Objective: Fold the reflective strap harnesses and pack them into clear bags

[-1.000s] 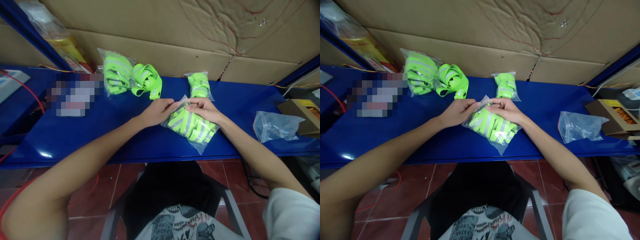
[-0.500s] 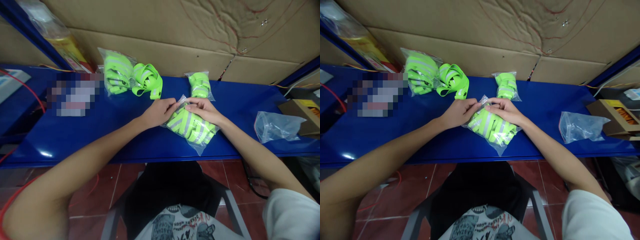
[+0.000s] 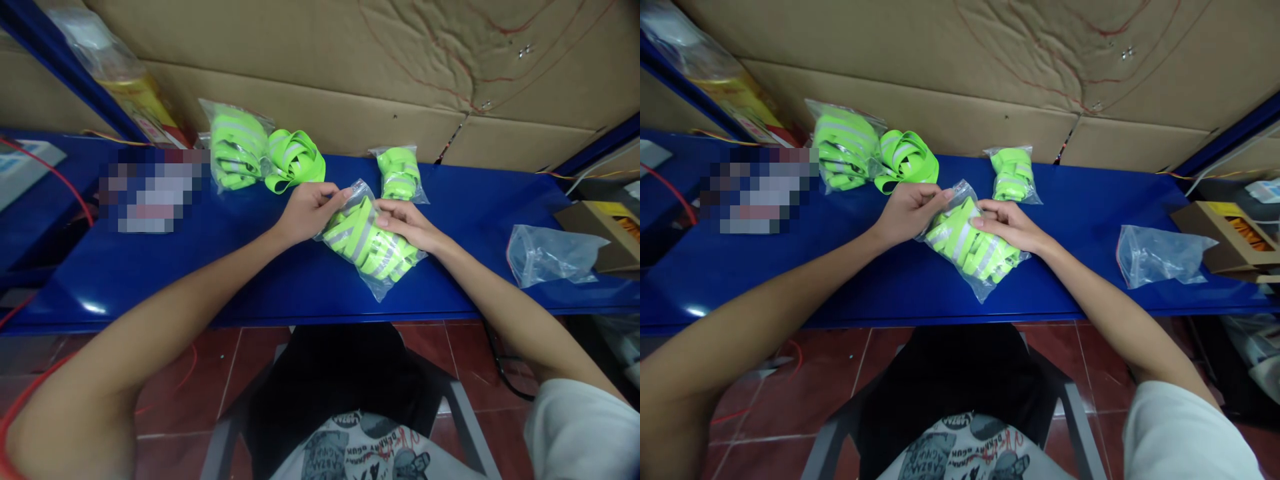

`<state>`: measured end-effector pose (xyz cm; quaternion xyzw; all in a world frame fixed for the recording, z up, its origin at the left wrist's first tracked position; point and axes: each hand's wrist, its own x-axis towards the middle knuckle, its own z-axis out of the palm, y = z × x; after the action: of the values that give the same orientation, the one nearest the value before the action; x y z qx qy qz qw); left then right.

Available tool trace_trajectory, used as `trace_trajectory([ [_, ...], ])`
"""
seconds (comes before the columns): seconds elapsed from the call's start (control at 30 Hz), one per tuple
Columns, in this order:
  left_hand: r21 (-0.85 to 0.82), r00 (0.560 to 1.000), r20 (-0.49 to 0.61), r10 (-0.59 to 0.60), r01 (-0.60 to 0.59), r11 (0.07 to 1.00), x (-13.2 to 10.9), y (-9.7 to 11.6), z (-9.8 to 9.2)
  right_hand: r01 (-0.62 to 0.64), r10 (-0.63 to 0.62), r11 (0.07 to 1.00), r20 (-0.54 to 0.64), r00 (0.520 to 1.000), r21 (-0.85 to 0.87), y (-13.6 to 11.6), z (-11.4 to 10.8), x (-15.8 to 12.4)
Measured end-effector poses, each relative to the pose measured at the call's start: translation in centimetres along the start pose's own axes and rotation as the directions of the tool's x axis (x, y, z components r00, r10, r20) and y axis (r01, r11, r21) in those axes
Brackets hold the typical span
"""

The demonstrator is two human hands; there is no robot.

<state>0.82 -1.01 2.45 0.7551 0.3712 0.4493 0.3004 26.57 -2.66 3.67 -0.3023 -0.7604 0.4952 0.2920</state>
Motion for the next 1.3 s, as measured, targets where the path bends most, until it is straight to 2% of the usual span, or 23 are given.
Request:
trace_trajectory([
  [0.2,0.006,0.982,-0.185,-0.025,0.026,1.000,0.3,-0.7,-0.1,0.021,-0.007,0.989,0.095,0.995,-0.144,0.2,-0.9,-0.5],
  [0.3,0.032,0.967,-0.254,-0.029,0.039,0.999,0.5,-1.5,-0.2,0.023,-0.006,0.988,0.114,0.993,-0.154,1.0,-1.2,-0.6],
  [0.4,0.135,0.954,-0.300,-0.011,0.054,0.989,0.7,-2.5,-0.5,-0.019,0.018,0.991,-0.012,1.000,-0.132,1.9,-1.1,-0.4],
  [0.5,0.293,0.936,-0.329,0.122,-0.021,0.956,0.7,-3.1,-0.8,-0.081,0.061,0.993,-0.199,0.978,-0.092,2.4,-0.7,0.0],
  [0.57,0.363,0.943,-0.257,0.209,-0.106,0.926,0.5,-2.9,-0.9,-0.064,0.045,0.995,-0.242,0.969,-0.073,2.5,-0.5,0.2],
  [0.67,0.380,0.954,-0.048,0.295,-0.255,0.889,-0.1,-1.8,-0.5,-0.003,-0.034,0.989,-0.248,0.968,-0.149,2.2,-0.2,0.2],
  [0.77,0.350,0.905,0.158,0.394,-0.425,0.835,-0.7,-0.7,0.1,-0.027,-0.075,0.944,-0.294,0.953,-0.328,1.5,-0.1,0.1],
  [0.83,0.346,0.865,0.231,0.446,-0.502,0.793,-0.9,-0.4,0.2,-0.091,-0.071,0.894,-0.340,0.938,-0.438,0.9,0.0,-0.1],
  [0.87,0.355,0.859,0.235,0.455,-0.511,0.783,-0.9,-0.4,0.2,-0.123,-0.071,0.869,-0.365,0.928,-0.480,0.6,0.0,-0.2],
  [0.93,0.395,0.887,0.185,0.423,-0.461,0.795,-0.8,-0.5,0.1,-0.164,-0.086,0.828,-0.410,0.908,-0.536,-0.1,0.1,-0.4],
  [1.0,0.429,0.939,0.119,0.324,-0.343,0.836,-0.7,-0.8,-0.1,-0.164,-0.114,0.814,-0.429,0.896,-0.558,-0.6,0.2,-0.7],
  [1.07,0.425,0.977,0.074,0.198,-0.210,0.880,-0.6,-1.1,-0.2,-0.118,-0.146,0.820,-0.404,0.903,-0.560,-0.8,0.4,-0.9],
  [1.13,0.392,0.992,0.049,0.116,-0.126,0.911,-0.6,-1.3,-0.1,-0.036,-0.185,0.831,-0.336,0.923,-0.555,-0.8,0.7,-1.0],
  [1.2,0.366,0.993,0.040,0.112,-0.119,0.923,-0.5,-1.4,0.2,0.042,-0.217,0.832,-0.254,0.943,-0.553,-0.5,1.0,-0.9],
  [1.3,0.395,0.983,0.050,0.177,-0.182,0.900,-0.5,-1.4,0.5,0.125,-0.252,0.813,-0.151,0.956,-0.568,-0.1,1.5,-0.6],
])
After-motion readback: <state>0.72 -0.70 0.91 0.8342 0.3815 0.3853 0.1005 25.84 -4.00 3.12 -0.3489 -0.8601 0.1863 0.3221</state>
